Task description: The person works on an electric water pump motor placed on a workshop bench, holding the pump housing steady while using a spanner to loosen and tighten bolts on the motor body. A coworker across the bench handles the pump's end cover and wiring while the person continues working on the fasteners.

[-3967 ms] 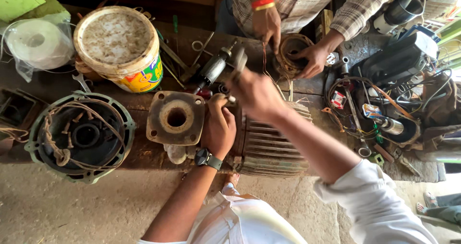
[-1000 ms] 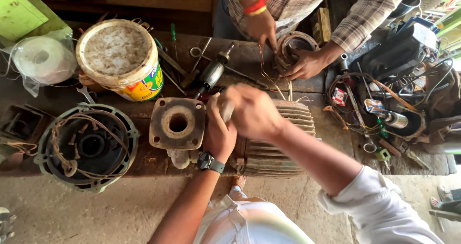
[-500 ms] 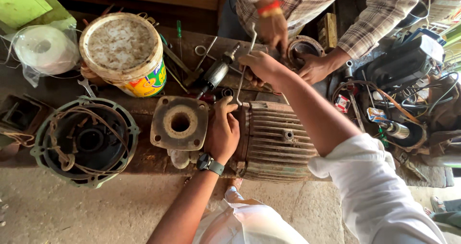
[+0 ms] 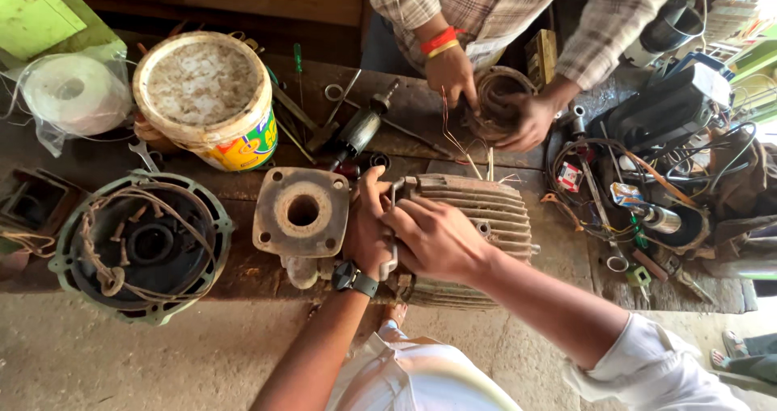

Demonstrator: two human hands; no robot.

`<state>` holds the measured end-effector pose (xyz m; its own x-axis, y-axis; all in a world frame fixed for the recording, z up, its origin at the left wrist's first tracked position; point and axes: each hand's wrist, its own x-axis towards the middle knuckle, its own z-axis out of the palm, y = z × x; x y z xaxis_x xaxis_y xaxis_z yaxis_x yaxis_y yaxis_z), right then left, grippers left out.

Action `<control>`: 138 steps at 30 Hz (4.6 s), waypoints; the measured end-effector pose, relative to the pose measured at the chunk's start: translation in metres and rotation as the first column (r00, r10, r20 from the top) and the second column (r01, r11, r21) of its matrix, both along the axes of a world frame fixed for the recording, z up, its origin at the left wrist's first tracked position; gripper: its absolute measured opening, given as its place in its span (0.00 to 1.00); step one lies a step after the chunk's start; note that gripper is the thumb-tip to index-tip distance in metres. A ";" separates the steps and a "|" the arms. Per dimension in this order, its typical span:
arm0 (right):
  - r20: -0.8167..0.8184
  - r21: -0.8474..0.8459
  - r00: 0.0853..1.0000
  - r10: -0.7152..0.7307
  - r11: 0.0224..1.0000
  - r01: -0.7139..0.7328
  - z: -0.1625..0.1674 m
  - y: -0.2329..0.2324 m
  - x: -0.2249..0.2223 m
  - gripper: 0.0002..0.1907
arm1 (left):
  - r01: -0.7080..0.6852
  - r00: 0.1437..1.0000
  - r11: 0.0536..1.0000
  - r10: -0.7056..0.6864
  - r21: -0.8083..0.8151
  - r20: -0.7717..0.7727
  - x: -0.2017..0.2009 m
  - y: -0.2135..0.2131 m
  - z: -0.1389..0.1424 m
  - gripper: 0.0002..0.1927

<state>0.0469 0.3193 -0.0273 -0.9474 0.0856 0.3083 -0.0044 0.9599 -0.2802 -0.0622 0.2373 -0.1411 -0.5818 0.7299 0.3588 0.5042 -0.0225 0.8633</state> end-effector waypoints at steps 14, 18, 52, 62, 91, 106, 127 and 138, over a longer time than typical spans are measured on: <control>-0.028 -0.196 0.971 -0.237 0.954 0.227 -0.012 0.043 -0.049 0.09 | -0.217 0.975 0.971 0.212 -0.103 -0.058 0.011 0.003 0.000 0.25; 0.191 -0.582 0.906 -0.377 0.700 0.414 -0.019 0.100 -0.074 0.14 | -0.187 0.970 0.982 0.188 0.018 -0.157 0.011 0.004 0.001 0.26; -0.059 -0.108 0.992 -0.114 0.988 0.107 0.010 0.018 -0.011 0.11 | -0.105 0.993 0.986 0.111 -0.131 0.044 0.012 0.004 0.008 0.23; 0.032 -0.304 0.925 -0.377 0.878 0.369 -0.012 0.070 -0.066 0.13 | -0.147 0.989 0.986 0.147 -0.076 0.001 0.015 0.006 0.000 0.24; -0.053 -0.315 0.894 -0.444 0.858 0.407 -0.004 0.036 -0.024 0.11 | -0.113 0.994 0.993 0.113 0.044 -0.004 0.020 0.007 -0.007 0.23; -0.168 -0.824 0.809 -0.563 0.531 0.198 -0.003 0.004 0.004 0.07 | 0.330 0.821 0.944 -0.284 0.005 -0.495 0.017 -0.081 0.007 0.15; -0.144 -0.987 0.830 -0.538 0.134 -0.084 -0.038 -0.099 0.322 0.43 | -0.156 0.986 0.831 0.103 -0.533 -0.128 0.071 -0.101 -0.121 0.30; 0.269 -0.898 0.452 -0.850 -0.052 0.436 -0.146 -0.111 0.356 0.09 | -0.090 0.991 0.889 0.127 -0.450 0.052 0.067 -0.103 -0.111 0.25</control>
